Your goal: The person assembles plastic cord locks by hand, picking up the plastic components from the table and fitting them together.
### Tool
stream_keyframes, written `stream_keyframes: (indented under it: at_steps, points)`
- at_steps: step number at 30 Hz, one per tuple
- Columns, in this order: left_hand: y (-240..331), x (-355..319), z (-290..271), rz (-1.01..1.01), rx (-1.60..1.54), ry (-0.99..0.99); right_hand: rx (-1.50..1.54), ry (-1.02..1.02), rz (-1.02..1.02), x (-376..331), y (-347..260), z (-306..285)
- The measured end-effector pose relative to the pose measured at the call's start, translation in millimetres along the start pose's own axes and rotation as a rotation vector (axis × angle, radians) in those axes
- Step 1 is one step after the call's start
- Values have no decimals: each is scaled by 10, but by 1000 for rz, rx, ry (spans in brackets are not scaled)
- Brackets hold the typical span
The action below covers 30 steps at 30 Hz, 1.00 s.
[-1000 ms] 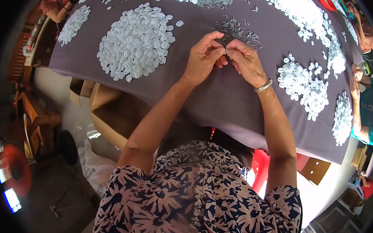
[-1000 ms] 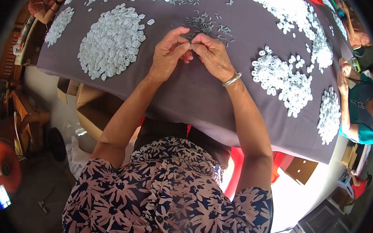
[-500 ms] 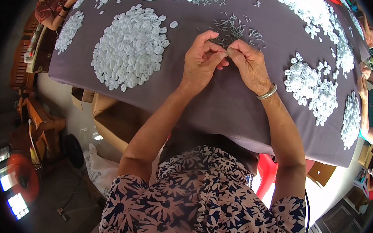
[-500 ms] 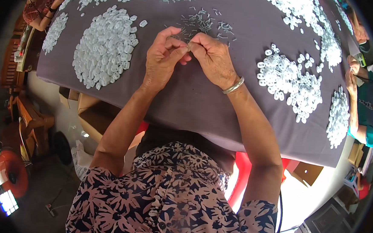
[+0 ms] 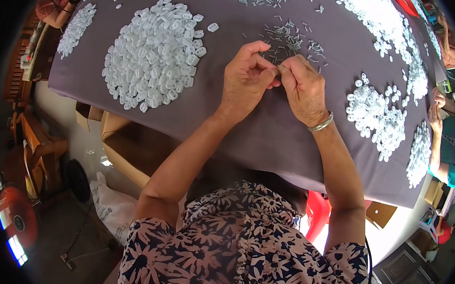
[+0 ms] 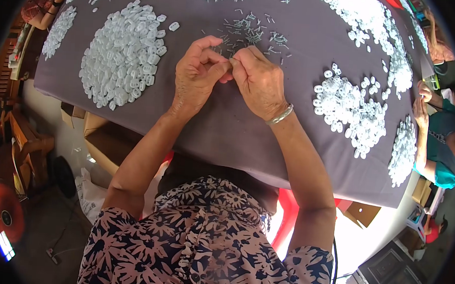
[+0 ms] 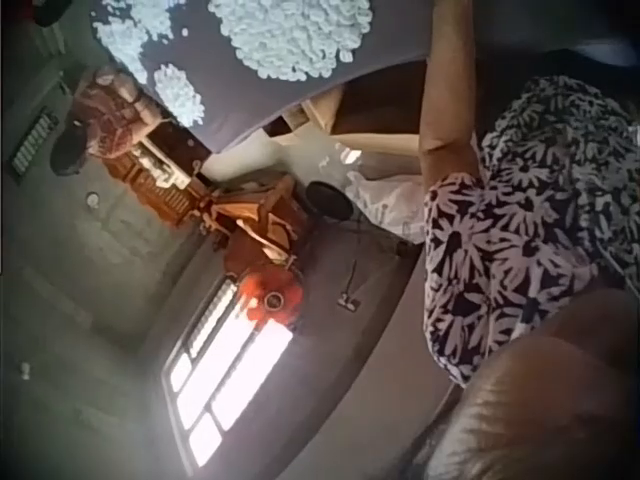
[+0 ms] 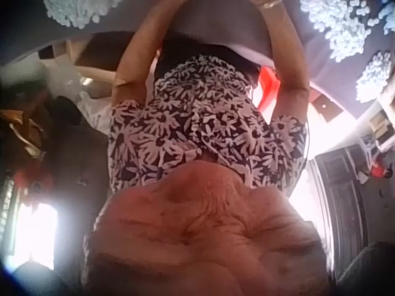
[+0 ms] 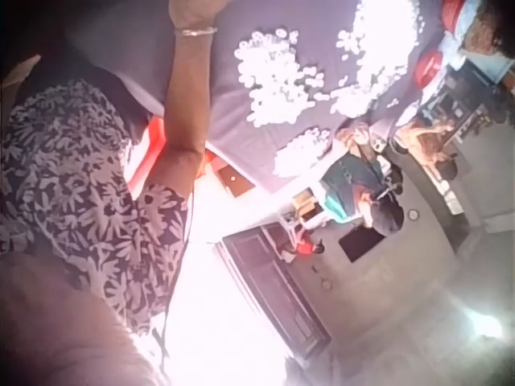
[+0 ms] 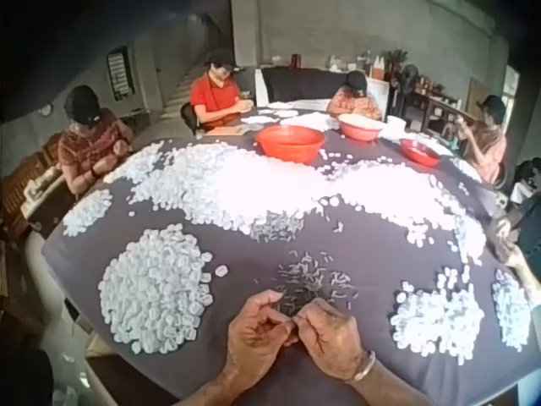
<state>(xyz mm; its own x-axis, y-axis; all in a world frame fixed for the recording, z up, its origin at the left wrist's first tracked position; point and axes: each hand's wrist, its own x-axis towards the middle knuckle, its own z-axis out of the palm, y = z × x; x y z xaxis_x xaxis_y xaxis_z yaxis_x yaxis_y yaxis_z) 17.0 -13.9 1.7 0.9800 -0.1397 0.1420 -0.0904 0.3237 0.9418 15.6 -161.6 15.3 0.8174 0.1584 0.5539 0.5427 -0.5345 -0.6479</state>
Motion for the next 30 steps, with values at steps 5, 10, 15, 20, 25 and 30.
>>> stream_keyframes:
  at_steps: [5,10,15,20,25,30]
  points:
    - [-9,-10,44,33,126,24,155,-81,280,12,-71,-22]
    - [-27,-21,47,72,227,43,167,-32,262,41,-63,5]
    - [9,-14,52,58,226,55,309,-27,406,27,-25,-93]
    - [1,-12,21,154,310,49,427,-67,471,-15,-4,-142]
    - [-6,-48,80,202,418,-18,309,-88,171,12,112,-182]
    - [-34,-93,34,169,437,-29,174,-133,23,17,82,-185]
